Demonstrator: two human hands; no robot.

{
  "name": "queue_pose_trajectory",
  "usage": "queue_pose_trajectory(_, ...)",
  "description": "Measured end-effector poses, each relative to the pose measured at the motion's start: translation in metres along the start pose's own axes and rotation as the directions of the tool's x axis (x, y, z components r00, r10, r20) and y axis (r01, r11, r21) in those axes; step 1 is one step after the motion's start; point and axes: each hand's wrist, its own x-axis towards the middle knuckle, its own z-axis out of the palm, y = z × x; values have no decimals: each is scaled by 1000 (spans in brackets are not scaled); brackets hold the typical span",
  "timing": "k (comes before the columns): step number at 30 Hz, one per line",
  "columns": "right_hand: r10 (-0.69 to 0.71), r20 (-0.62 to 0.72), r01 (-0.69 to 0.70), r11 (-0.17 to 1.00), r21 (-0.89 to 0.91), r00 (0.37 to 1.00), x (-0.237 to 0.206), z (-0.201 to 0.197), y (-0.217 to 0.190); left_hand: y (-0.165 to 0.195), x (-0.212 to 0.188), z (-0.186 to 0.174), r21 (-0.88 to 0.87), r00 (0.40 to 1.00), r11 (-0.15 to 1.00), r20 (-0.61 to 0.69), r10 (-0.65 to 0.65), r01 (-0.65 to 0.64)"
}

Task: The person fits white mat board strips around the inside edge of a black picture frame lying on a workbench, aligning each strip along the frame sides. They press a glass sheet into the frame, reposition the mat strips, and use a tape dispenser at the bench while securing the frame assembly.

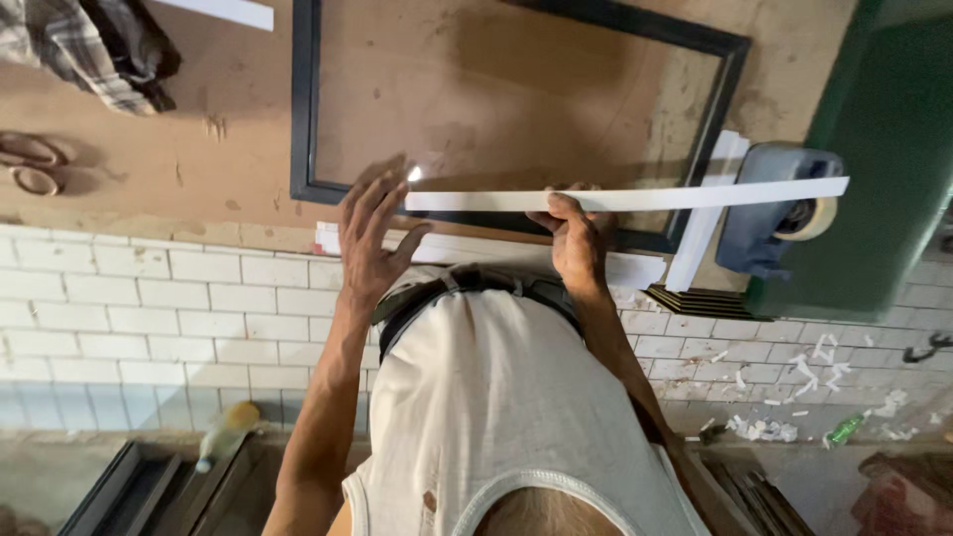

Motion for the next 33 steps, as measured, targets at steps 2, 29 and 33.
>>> queue_pose_trajectory(2,44,24,-45,999,18,999,1,6,8,5,22,-4,14,992,998,104,64,-66)
queue_pose_trajectory(29,-153,-257,66,947,-316,954,7,-205,-32,-135,11,-39,61,960,993,268,83,-103)
queue_pose_trajectory(33,-52,-192,-4,960,-281,980,8,-221,-31,-136,11,-39,110,950,981,287,123,-160)
